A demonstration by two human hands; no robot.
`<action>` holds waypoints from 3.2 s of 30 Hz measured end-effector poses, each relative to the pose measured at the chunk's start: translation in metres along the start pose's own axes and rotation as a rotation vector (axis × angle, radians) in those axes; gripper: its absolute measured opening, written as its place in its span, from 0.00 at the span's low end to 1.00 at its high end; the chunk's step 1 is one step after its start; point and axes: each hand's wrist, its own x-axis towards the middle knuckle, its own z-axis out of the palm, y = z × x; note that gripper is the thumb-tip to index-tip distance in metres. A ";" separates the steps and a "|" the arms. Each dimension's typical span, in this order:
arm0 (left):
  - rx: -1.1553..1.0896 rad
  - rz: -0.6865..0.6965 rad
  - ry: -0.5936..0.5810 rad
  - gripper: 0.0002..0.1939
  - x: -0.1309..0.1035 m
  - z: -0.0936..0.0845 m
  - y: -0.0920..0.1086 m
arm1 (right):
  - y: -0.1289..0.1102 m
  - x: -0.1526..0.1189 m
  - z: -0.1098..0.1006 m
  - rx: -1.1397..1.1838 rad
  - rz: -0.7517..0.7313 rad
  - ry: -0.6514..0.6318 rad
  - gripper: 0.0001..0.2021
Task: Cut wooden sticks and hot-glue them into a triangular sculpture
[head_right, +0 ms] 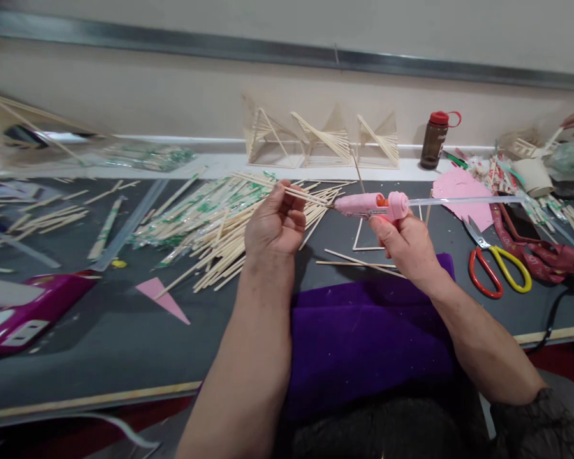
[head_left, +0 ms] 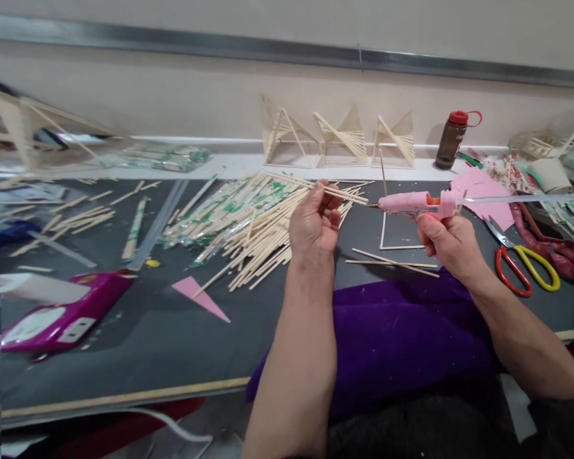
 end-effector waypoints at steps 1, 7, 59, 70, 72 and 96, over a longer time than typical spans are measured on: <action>0.004 0.003 -0.001 0.07 0.000 0.000 0.000 | 0.000 0.000 0.000 -0.001 -0.004 -0.002 0.24; 0.003 0.000 -0.010 0.06 0.003 -0.003 -0.001 | -0.002 -0.001 0.001 0.037 0.009 0.020 0.24; 0.006 0.046 -0.023 0.05 0.007 -0.005 -0.003 | 0.000 -0.002 0.001 0.028 -0.012 0.019 0.22; 0.107 0.173 -0.049 0.02 -0.001 -0.003 -0.004 | 0.004 0.000 -0.001 -0.168 -0.076 0.054 0.23; 0.128 0.196 -0.060 0.03 -0.001 -0.003 -0.005 | 0.004 0.000 -0.001 -0.199 -0.076 0.054 0.22; 0.318 0.362 -0.046 0.17 0.002 -0.003 -0.012 | 0.002 -0.002 -0.001 -0.209 -0.030 0.001 0.20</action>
